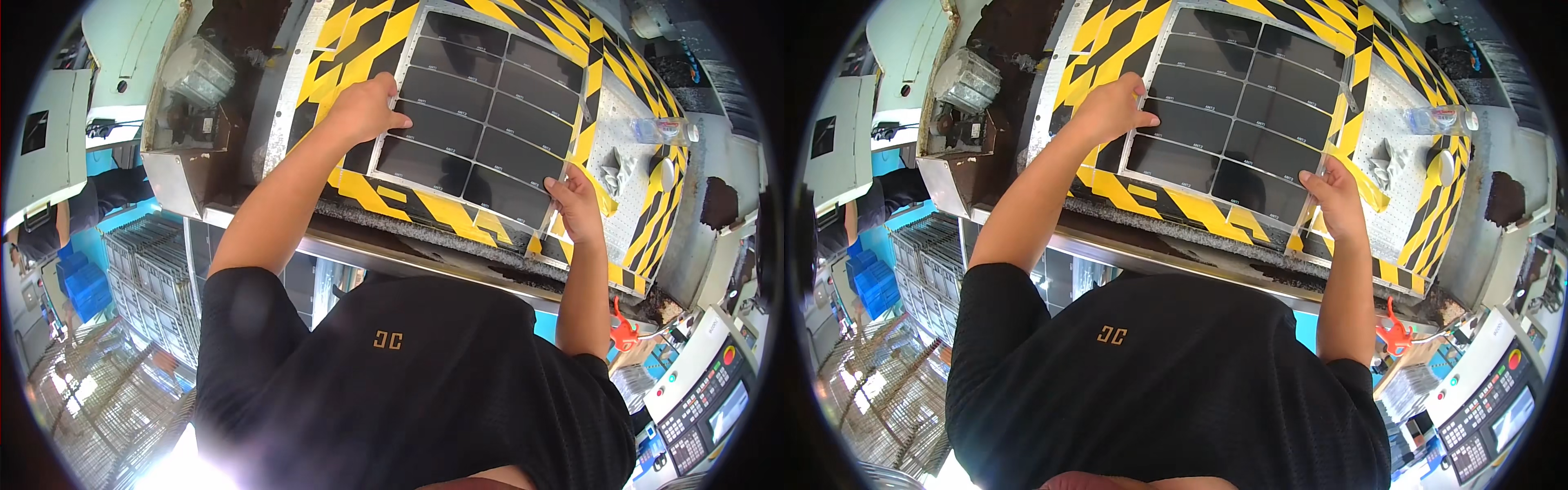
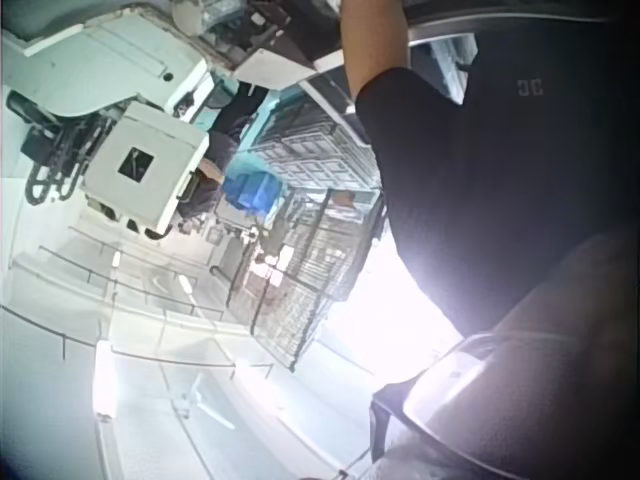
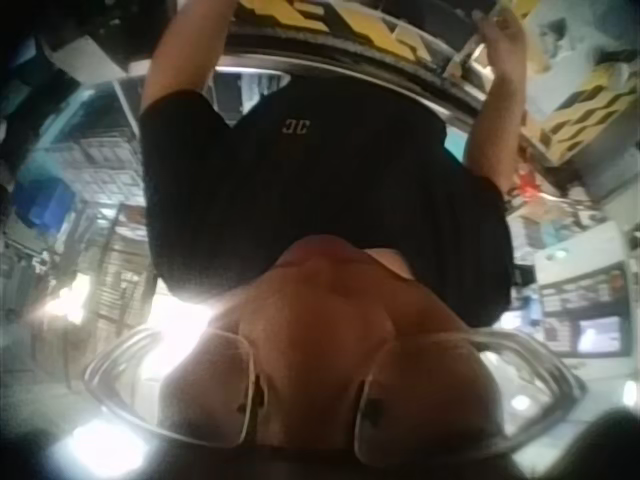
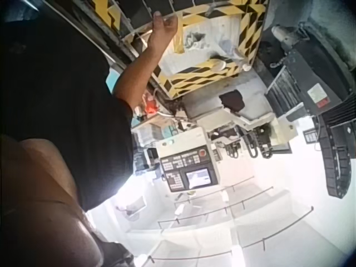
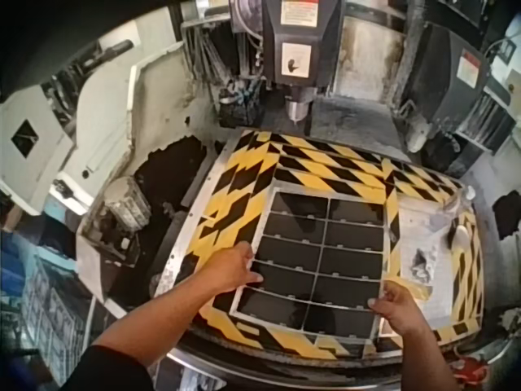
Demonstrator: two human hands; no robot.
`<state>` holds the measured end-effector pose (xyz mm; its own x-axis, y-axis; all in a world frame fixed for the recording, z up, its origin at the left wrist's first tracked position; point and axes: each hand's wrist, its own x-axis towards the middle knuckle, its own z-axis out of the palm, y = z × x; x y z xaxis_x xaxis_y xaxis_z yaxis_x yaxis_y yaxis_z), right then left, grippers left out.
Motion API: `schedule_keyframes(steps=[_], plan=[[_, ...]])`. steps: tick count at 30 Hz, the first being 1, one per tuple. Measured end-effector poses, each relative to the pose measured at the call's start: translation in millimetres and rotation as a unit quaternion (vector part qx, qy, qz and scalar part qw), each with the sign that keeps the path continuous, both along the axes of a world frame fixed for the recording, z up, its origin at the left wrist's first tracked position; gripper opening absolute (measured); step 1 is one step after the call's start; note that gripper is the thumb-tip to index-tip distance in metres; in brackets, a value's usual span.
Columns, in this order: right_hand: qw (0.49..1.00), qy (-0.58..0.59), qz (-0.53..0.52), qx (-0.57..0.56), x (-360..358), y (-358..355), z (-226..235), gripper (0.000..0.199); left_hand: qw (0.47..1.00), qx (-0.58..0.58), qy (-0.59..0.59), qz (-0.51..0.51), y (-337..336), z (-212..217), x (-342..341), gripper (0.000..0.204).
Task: The person sprays the work surface with a nozzle, wipes it with a cloth, and places a panel on it. They use a blade to remove old tape, apply new tape from a roll, and trim the edges before placing the panel back down for final adjustments.
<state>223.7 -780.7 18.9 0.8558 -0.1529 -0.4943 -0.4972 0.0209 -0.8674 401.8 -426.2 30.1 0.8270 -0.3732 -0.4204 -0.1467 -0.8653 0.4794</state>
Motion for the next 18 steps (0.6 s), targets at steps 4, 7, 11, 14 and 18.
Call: schedule_keyframes(steps=[4, 7, 11, 14, 18], plan=[[1.000, -0.002, -0.024, 0.008, 1.7, 4.5, 3.4, 0.028, 1.000, -0.011, -0.003, 0.002, -0.8, -0.1, 3.9, 0.058], [1.000, 0.004, 0.011, -0.029, -2.4, 0.9, -1.1, 0.026, 1.000, 0.001, -0.008, 0.002, 3.1, -4.4, -0.4, 0.058], [1.000, -0.002, 0.014, -0.021, 0.7, 1.6, 1.0, 0.027, 1.000, -0.004, -0.009, 0.010, 3.1, -7.6, -0.6, 0.058], [1.000, 0.002, 0.011, -0.012, 1.3, 2.4, 4.5, 0.027, 1.000, -0.004, -0.014, 0.009, 1.6, -9.1, 0.4, 0.057], [1.000, 0.004, 0.009, -0.003, 2.3, 2.3, 4.8, 0.030, 1.000, 0.001, -0.014, 0.010, 0.5, -8.2, -0.1, 0.057]])
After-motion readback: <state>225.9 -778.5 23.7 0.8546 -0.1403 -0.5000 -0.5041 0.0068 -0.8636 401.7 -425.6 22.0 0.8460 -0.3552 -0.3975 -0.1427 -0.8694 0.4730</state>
